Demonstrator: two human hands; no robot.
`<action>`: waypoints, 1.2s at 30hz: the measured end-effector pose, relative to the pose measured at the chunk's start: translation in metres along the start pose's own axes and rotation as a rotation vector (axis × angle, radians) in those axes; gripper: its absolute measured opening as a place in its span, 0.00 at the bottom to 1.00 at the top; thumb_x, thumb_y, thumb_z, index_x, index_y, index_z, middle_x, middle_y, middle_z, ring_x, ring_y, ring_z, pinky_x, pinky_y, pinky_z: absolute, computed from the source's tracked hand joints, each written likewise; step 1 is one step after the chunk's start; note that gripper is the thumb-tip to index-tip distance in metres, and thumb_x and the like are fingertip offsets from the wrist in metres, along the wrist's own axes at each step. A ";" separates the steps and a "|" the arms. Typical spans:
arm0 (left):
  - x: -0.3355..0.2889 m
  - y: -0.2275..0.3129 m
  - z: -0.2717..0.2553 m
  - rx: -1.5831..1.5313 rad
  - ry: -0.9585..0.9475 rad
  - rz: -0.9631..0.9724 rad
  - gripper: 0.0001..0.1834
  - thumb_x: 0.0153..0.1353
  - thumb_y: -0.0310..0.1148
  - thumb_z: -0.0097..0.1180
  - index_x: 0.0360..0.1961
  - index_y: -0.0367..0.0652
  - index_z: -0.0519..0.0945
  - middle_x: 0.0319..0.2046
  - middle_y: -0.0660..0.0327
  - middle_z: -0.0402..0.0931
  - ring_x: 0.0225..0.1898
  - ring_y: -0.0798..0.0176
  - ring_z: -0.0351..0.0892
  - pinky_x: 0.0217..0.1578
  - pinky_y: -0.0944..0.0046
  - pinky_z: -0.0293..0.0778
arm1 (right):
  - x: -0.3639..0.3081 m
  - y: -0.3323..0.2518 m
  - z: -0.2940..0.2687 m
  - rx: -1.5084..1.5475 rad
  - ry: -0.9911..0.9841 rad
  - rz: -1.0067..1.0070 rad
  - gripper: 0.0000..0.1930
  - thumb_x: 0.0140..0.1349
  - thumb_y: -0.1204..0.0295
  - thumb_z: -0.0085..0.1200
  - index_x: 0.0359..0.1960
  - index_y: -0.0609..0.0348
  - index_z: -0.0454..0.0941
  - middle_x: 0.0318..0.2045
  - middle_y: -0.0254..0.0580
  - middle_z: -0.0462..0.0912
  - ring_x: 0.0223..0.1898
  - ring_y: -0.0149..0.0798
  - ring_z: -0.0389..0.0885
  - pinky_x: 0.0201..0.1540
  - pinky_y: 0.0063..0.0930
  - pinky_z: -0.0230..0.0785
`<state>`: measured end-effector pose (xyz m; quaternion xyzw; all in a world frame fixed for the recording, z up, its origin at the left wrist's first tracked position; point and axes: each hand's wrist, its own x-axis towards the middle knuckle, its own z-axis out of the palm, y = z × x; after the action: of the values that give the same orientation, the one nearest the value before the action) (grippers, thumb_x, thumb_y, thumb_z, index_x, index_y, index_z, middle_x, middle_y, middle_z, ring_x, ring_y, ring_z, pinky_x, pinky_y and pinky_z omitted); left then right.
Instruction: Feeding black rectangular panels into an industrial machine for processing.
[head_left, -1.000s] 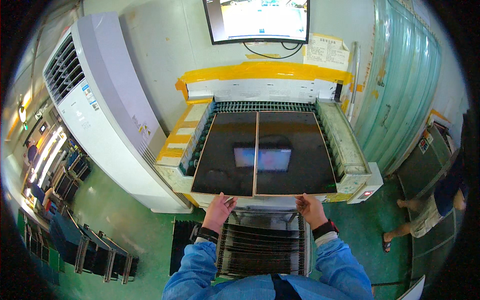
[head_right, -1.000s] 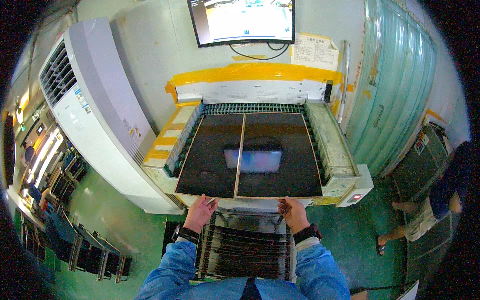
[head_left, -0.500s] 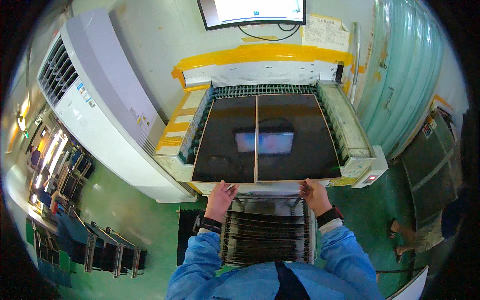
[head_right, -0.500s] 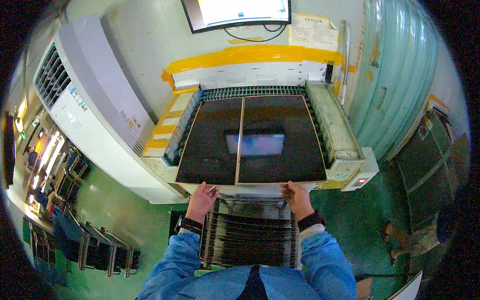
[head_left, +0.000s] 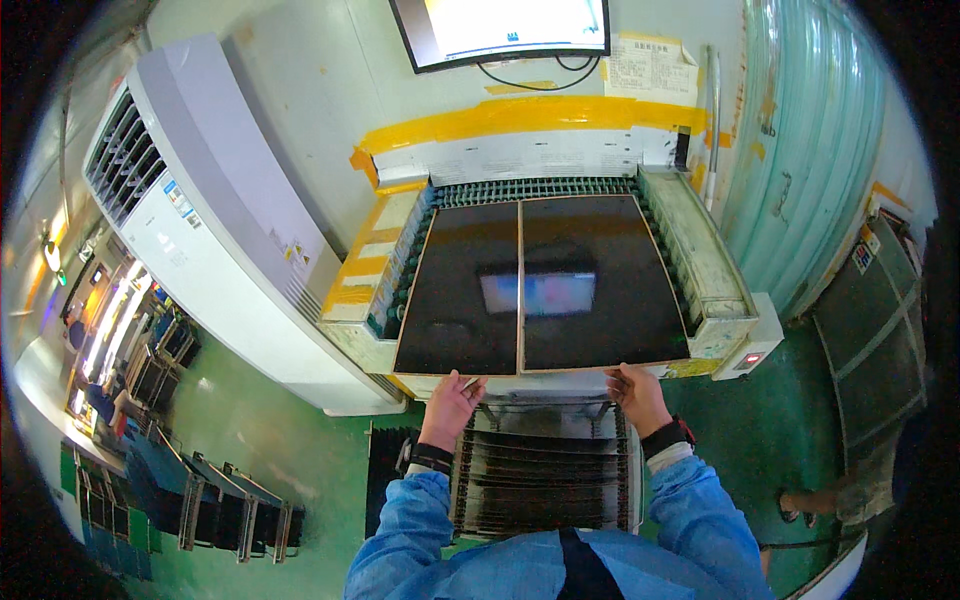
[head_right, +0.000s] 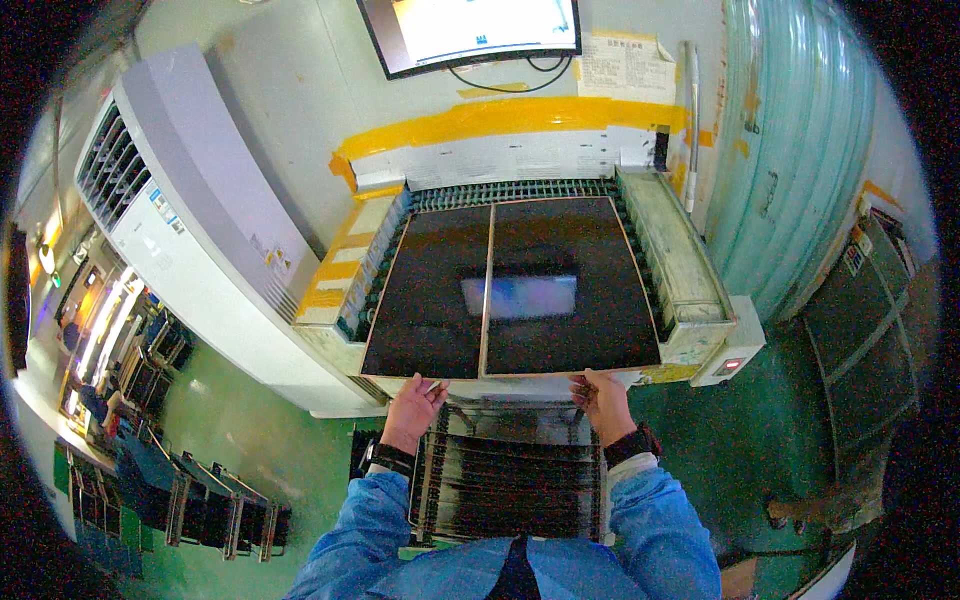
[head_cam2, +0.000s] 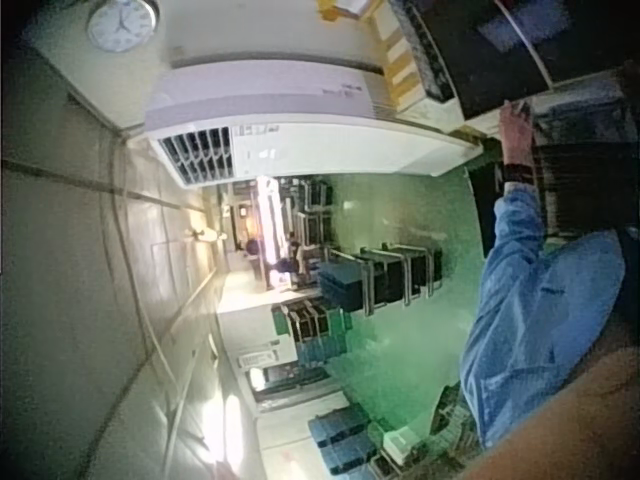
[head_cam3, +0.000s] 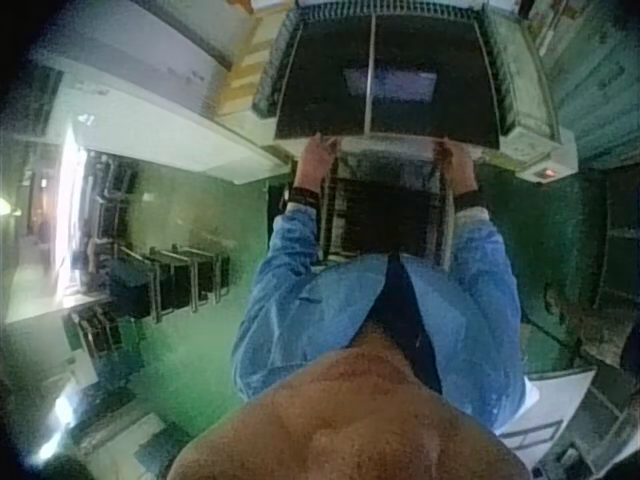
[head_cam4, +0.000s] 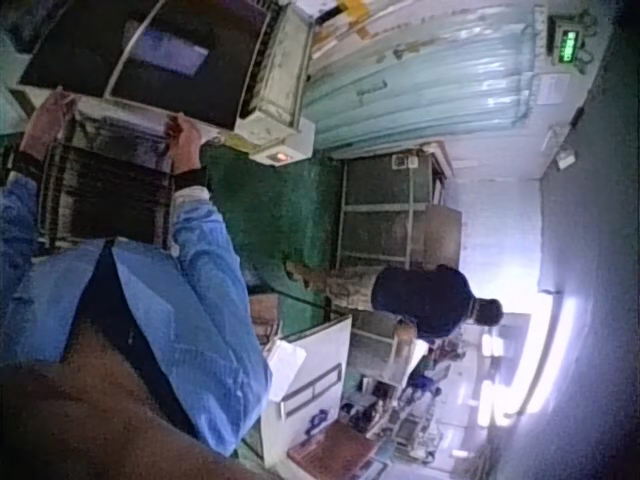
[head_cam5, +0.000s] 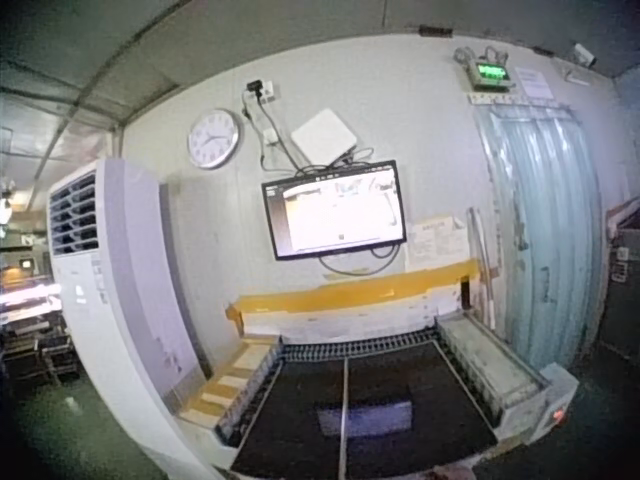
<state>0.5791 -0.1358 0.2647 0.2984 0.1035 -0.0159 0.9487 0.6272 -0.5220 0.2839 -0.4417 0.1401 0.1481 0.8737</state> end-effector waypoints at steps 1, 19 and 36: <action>-0.001 0.000 0.001 -0.007 -0.004 -0.007 0.09 0.71 0.37 0.51 0.38 0.44 0.77 0.41 0.56 0.82 0.52 0.46 0.79 0.51 0.50 0.76 | -0.001 0.000 0.001 0.006 0.016 -0.011 0.09 0.69 0.67 0.51 0.40 0.59 0.77 0.37 0.43 0.84 0.34 0.37 0.83 0.35 0.34 0.77; -0.006 -0.001 0.015 0.013 0.037 0.002 0.11 0.72 0.37 0.50 0.38 0.41 0.77 0.44 0.54 0.81 0.52 0.47 0.79 0.54 0.51 0.74 | -0.004 -0.004 0.003 -0.002 0.008 -0.033 0.07 0.69 0.68 0.51 0.39 0.58 0.77 0.34 0.42 0.84 0.32 0.36 0.83 0.35 0.34 0.78; -0.001 -0.002 0.010 0.025 0.012 0.001 0.08 0.71 0.37 0.52 0.38 0.45 0.78 0.42 0.58 0.82 0.52 0.46 0.80 0.52 0.51 0.76 | 0.002 -0.002 0.001 0.031 0.043 -0.013 0.07 0.69 0.68 0.52 0.38 0.58 0.78 0.35 0.43 0.85 0.33 0.37 0.83 0.35 0.34 0.77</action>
<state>0.5797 -0.1432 0.2719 0.3105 0.1087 -0.0152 0.9442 0.6301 -0.5222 0.2847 -0.4322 0.1580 0.1306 0.8782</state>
